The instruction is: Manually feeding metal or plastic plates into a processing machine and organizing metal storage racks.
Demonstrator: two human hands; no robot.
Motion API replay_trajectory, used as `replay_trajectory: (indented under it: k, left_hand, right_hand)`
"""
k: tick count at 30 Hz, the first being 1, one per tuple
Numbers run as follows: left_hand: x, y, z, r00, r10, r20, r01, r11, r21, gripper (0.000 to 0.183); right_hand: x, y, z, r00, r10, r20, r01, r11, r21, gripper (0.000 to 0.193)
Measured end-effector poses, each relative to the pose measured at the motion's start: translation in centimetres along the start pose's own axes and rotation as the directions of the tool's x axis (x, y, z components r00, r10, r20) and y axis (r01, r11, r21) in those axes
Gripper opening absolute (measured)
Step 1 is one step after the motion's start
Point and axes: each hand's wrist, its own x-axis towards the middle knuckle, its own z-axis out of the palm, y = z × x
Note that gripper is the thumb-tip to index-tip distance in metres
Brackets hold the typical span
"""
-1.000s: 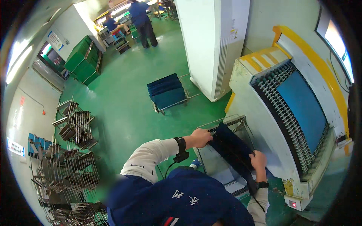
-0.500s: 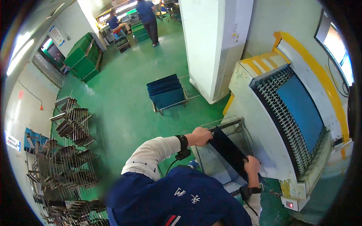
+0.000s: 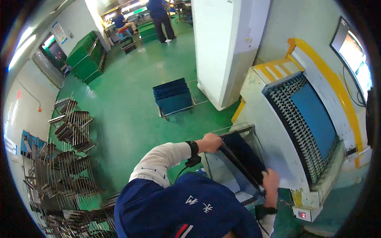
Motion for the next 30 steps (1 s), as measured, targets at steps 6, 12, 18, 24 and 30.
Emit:
replay_trajectory:
  k: [6,12,18,24,30]
  left_hand:
    - [1.2,-0.5,1.7,0.994,0.082,-0.070,-0.080,0.996,0.030,0.011]
    - [-0.2,-0.3,0.5,0.998,0.044,-0.051,-0.043,0.999,0.021,0.016]
    - [0.5,0.2,-0.1,0.998,0.061,0.013,-0.061,0.997,0.047,0.019]
    - [0.2,0.3,-1.5,0.990,0.131,0.049,-0.135,0.985,0.109,0.026]
    - [-0.2,1.4,-2.5,0.989,0.145,0.012,-0.145,0.984,0.104,0.028]
  right_hand:
    - [-4.1,5.5,-8.3,0.974,0.106,-0.200,-0.073,0.983,0.168,0.041]
    - [-7.0,10.3,-10.9,0.764,0.535,-0.360,-0.289,0.783,0.551,0.053]
    - [-8.4,9.8,-9.9,0.572,0.750,-0.333,-0.024,0.421,0.907,0.046]
    - [-6.4,2.7,-8.6,0.738,0.660,-0.138,-0.359,0.558,0.748,0.014]
    - [-3.7,0.1,-2.1,0.904,0.389,0.174,0.100,-0.590,0.801,0.029]
